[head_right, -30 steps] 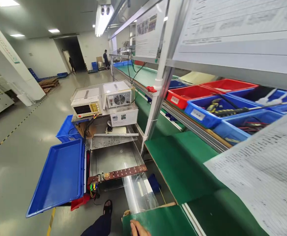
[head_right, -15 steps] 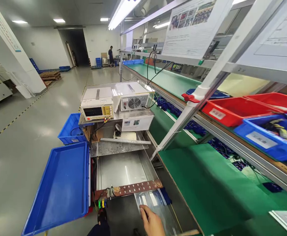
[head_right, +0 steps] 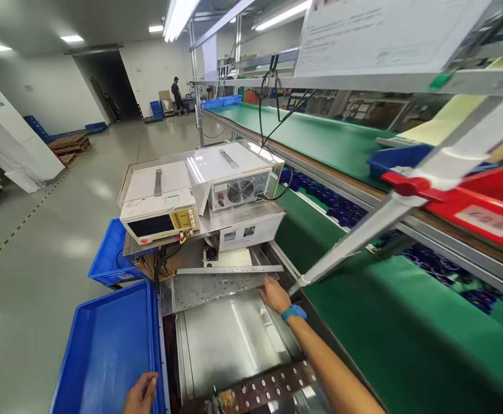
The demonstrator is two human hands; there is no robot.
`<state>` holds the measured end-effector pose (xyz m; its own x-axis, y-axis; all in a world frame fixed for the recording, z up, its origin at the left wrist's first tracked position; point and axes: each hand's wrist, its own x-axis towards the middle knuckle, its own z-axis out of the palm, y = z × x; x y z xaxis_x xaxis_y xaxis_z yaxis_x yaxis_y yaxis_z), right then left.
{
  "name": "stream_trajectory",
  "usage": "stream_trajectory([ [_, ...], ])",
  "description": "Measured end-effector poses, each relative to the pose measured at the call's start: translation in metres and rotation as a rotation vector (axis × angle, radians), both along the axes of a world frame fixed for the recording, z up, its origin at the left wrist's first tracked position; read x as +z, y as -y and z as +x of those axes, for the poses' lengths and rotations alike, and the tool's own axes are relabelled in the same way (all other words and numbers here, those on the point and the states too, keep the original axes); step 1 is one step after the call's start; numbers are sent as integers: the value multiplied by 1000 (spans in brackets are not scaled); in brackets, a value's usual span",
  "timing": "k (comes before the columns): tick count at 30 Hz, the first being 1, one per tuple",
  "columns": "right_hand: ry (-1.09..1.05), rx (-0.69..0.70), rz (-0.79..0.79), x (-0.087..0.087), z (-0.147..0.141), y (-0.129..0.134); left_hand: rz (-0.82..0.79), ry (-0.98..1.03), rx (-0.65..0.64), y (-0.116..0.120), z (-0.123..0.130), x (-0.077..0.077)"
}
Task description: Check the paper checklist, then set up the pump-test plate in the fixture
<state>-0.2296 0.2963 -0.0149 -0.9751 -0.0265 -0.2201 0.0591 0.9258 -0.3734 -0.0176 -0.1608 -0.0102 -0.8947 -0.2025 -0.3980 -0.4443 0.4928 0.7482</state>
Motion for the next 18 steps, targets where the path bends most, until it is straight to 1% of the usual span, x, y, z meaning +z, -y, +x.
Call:
stream_trajectory([
  [2,19,11,34,-12,-47,-9,-24,-77,-47,-5,-30,-9],
  [4,58,30,53,-25,-81,-16,-107,-108,-53,-16,-58,-11],
  [6,97,67,52,-36,-106,-24,-172,-124,-62,-31,-81,-11],
  [9,138,162,4,-49,-130,-36,-231,-131,-90,-59,-107,-8],
  [11,156,228,-38,-54,-139,-43,-258,-112,-126,-77,-121,-5],
  [13,155,269,-77,-58,-140,-47,-299,-87,-175,-95,-135,0],
  [15,132,273,-109,-61,-135,-48,-359,-61,-237,-111,-148,5],
  [18,97,246,-134,-61,-116,-50,-492,-66,-321,-130,-167,9],
])
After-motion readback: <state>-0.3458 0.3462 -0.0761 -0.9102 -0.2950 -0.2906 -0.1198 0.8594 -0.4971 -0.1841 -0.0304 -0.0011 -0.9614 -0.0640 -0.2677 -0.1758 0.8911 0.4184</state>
